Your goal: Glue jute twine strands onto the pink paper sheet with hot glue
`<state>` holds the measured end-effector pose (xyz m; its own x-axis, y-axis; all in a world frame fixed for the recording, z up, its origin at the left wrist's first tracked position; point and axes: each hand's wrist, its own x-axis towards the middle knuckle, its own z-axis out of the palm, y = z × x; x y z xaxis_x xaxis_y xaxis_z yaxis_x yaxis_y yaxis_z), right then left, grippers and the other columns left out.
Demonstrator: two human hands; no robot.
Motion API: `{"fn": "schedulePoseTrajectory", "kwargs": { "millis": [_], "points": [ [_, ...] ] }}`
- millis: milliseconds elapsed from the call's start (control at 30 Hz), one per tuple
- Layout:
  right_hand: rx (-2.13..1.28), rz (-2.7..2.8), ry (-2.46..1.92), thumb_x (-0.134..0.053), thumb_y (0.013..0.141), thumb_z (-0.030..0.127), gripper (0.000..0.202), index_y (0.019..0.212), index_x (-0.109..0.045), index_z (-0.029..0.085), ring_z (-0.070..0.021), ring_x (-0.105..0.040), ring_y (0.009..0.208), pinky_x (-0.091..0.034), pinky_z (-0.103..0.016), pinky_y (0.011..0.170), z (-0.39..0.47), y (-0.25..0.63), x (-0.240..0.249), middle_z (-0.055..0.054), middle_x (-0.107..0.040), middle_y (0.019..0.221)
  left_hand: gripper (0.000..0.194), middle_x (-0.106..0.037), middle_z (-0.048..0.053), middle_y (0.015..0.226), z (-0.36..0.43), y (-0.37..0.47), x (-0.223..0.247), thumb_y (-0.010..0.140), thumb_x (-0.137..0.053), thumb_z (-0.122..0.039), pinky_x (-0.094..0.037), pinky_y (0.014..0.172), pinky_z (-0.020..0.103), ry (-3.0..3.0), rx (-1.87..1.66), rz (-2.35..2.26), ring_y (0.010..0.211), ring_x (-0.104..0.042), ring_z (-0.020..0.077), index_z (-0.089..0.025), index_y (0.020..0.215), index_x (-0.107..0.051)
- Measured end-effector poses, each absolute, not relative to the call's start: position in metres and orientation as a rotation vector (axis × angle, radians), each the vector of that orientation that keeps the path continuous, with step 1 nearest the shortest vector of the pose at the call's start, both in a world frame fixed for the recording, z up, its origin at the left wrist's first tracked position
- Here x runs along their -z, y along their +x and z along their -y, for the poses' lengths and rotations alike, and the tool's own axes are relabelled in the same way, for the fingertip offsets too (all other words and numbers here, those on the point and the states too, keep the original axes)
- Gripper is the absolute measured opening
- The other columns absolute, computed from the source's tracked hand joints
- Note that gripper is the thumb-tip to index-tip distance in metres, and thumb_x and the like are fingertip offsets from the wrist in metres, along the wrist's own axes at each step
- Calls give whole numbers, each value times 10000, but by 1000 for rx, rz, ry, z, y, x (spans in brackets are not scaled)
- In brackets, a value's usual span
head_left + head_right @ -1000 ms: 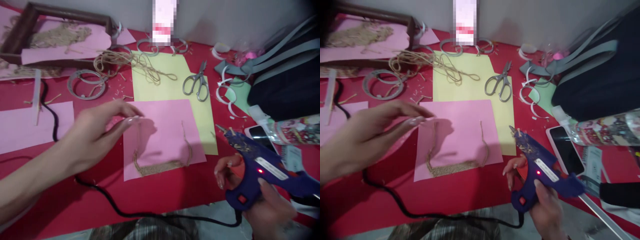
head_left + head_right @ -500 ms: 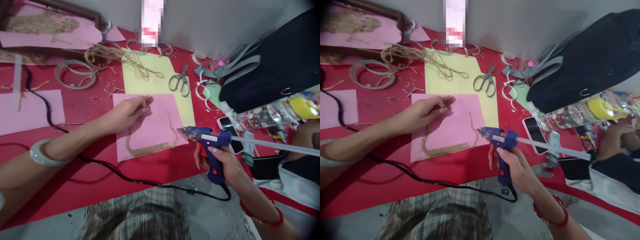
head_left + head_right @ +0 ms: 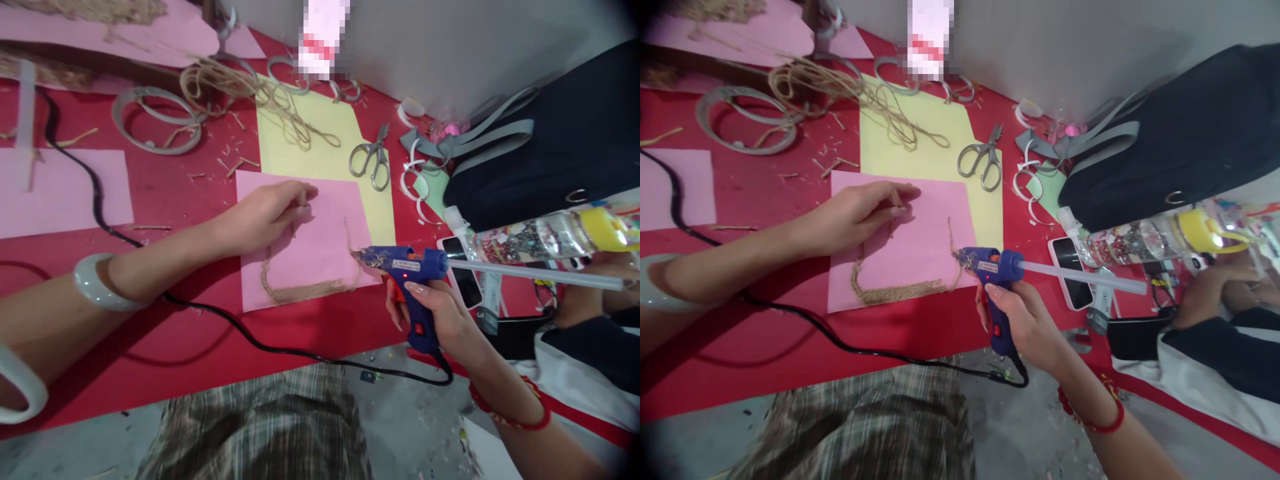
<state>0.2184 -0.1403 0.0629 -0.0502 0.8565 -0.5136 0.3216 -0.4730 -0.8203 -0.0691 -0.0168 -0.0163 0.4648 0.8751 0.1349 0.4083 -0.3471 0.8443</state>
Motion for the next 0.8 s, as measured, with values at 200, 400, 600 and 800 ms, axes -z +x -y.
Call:
{"fn": "schedulePoseTrajectory", "kwargs": {
  "millis": [200,400,600,800],
  "points": [
    [-1502,1315,-1812,-597,968,488,335,806,-669,204,-151,-559,532,-451,-268,510,139,216,-65,-13,-630,630,173,-693,109,1484,17,-69,16,1017,-535,-356,-524,1115,445,1988,-730,-1079,1330,-670,300,-236,997,-657],
    [-1478,1349,-1801,-609,973,495,339,784,-670,220,-164,-548,531,-448,-287,497,139,214,-65,-20,-622,626,209,-696,118,1472,17,-69,16,1024,-523,-361,-519,1122,445,2005,-730,-1072,1328,-670,302,-236,1085,-678],
    [-1492,1316,-1805,-620,965,487,333,761,-665,228,-164,-542,514,-439,-286,479,139,214,-64,-22,-618,607,216,-689,112,1483,18,-69,15,1027,-514,-359,-517,1127,423,2008,-715,-1079,1337,-664,290,-238,1103,-675],
    [-1496,1286,-1821,-640,940,501,331,752,-651,228,-156,-527,490,-436,-278,454,139,213,-67,-17,-615,583,246,-698,119,1461,18,-69,15,1035,-504,-367,-517,1124,415,2031,-707,-1089,1328,-667,284,-225,1146,-671]
  ]
}}
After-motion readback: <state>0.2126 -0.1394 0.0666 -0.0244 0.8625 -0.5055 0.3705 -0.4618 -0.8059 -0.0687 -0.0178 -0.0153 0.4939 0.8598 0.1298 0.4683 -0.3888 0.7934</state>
